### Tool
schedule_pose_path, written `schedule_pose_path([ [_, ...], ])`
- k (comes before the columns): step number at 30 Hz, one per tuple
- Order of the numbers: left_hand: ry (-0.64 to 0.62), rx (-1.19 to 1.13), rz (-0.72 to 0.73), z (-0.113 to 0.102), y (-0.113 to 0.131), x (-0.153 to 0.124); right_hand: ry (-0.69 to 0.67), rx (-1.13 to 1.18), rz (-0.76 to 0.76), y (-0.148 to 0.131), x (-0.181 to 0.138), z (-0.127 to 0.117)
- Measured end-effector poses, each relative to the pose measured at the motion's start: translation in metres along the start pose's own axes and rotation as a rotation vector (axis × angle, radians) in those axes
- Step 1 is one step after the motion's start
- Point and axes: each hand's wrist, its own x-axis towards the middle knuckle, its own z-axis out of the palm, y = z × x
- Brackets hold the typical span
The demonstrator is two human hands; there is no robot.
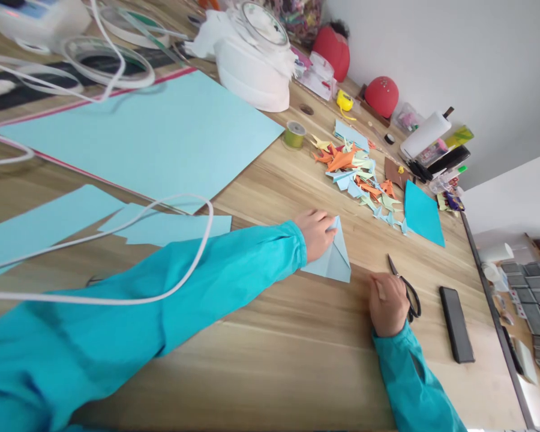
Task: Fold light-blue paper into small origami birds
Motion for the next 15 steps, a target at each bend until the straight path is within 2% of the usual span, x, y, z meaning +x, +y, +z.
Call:
schedule_pose_path([
  [3, 0.013, -0.017, -0.014, 0.001, 0.000, 0.000, 0.094, -0.018, 0.098, 0.003, 0.009, 0.004],
  [5, 0.019, -0.017, -0.023, 0.001, 0.001, 0.000, 0.059, 0.014, 0.102, 0.002, 0.019, 0.009],
  [9, 0.018, -0.015, -0.032, 0.000, 0.001, -0.001, -0.104, 0.173, 0.082, -0.003, 0.031, 0.017],
  [12, 0.013, -0.025, -0.041, 0.001, 0.002, -0.001, -0.067, 0.169, 0.060, -0.007, 0.028, 0.014],
  [15, 0.007, -0.033, -0.054, 0.002, 0.003, -0.001, -0.043, 0.192, 0.130, -0.008, 0.024, 0.008],
])
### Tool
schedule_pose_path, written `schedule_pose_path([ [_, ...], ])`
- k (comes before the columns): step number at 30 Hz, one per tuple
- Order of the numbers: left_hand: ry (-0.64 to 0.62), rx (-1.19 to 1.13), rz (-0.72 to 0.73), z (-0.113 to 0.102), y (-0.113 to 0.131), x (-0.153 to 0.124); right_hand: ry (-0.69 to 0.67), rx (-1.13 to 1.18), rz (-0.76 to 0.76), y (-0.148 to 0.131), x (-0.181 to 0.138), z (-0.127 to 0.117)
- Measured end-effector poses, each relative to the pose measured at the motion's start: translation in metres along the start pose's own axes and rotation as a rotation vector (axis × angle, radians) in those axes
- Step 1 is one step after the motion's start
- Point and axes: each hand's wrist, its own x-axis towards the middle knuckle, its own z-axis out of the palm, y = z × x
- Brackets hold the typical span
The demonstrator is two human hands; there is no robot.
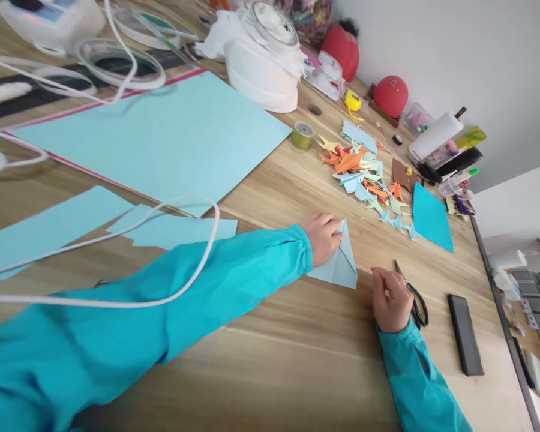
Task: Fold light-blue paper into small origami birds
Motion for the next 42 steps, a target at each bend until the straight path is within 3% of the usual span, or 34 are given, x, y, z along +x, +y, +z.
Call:
schedule_pose_path([
  [7, 0.017, -0.015, -0.006, 0.002, 0.000, 0.000, -0.155, 0.087, -0.009, -0.003, 0.010, 0.002],
  [14, 0.036, 0.015, 0.038, 0.007, -0.004, 0.000, -0.071, 0.173, 0.185, -0.001, 0.030, 0.014],
  [19, 0.003, 0.015, 0.031, -0.004, -0.001, 0.000, -0.118, 0.194, 0.026, -0.007, 0.061, 0.040],
  [24, -0.021, -0.010, 0.035, -0.015, -0.003, 0.000, -0.153, 0.025, -0.132, -0.008, 0.068, 0.063],
  [29, 0.017, 0.062, -0.133, -0.026, -0.009, -0.001, -0.150, -0.123, -0.175, -0.010, 0.057, 0.065],
  [37, -0.013, -0.034, -0.121, -0.029, -0.006, -0.008, -0.115, -0.102, -0.314, -0.007, 0.053, 0.066],
  [42, -0.016, -0.065, -0.195, -0.033, -0.003, -0.009, -0.127, -0.056, -0.277, -0.009, 0.054, 0.065],
])
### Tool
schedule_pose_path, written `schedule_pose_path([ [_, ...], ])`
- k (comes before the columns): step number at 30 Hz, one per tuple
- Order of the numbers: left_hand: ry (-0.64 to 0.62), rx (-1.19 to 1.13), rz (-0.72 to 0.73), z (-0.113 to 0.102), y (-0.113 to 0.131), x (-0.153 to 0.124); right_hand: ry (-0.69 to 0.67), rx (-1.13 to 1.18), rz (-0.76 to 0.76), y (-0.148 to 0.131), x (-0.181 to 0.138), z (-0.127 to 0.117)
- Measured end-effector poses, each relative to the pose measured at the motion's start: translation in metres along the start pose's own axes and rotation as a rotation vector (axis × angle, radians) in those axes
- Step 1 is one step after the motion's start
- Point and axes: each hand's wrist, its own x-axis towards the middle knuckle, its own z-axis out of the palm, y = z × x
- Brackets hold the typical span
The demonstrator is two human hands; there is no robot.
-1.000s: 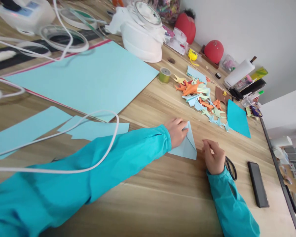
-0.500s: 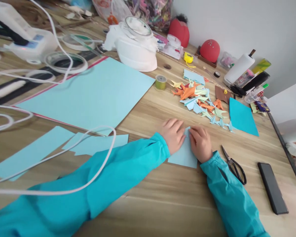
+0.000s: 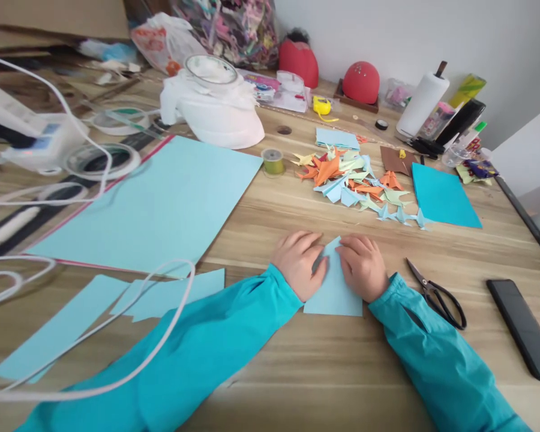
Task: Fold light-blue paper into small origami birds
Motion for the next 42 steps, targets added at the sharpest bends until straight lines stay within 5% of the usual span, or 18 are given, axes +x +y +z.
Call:
schedule_pose_path([
  [18, -0.081, -0.219, -0.225, 0.004, -0.003, 0.003, -0.078, 0.089, 0.100, 0.001, 0.001, -0.003],
  [42, -0.105, -0.150, -0.246, 0.001, -0.002, 0.010, -0.074, 0.040, 0.024, 0.001, -0.001, 0.000],
])
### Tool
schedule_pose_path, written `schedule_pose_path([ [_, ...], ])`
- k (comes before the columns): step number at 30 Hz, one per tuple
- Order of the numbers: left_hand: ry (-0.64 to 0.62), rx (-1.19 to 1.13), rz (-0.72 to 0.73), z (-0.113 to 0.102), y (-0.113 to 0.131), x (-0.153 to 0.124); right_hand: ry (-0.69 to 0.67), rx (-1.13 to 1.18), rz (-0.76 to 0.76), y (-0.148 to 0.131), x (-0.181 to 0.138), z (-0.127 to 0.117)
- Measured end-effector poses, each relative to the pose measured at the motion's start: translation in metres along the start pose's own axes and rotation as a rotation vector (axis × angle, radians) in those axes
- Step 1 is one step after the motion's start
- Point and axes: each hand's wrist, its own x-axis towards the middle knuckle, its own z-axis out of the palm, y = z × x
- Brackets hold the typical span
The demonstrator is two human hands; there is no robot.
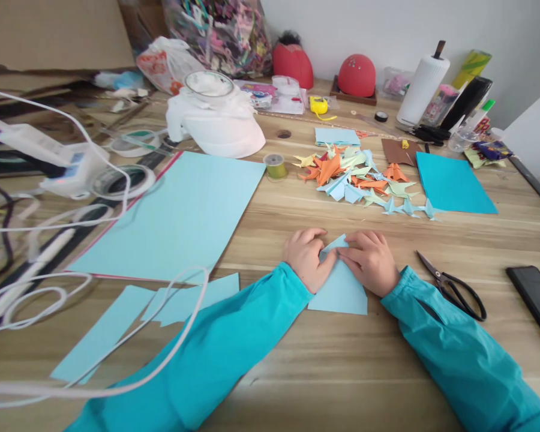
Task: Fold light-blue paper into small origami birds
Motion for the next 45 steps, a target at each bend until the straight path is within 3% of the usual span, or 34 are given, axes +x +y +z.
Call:
schedule_pose_path([
  [9, -0.104, -0.035, -0.042, -0.002, -0.001, 0.009, -0.051, 0.085, 0.032, -0.001, 0.002, -0.005],
  [19, -0.069, -0.073, -0.062, -0.002, 0.000, 0.010, -0.133, 0.025, 0.020, -0.004, 0.003, -0.005],
  [28, -0.174, -0.298, 0.071, -0.009, 0.006, 0.007, -0.057, 0.456, 0.106, 0.006, 0.009, -0.009],
  [32, -0.220, -0.321, 0.077, -0.010, 0.005, 0.008, -0.051, 0.509, 0.146, 0.008, 0.010, -0.010],
  [45, -0.119, -0.549, 0.037, -0.012, 0.000, 0.009, 0.027, 0.599, 0.227, 0.017, 0.009, -0.009],
])
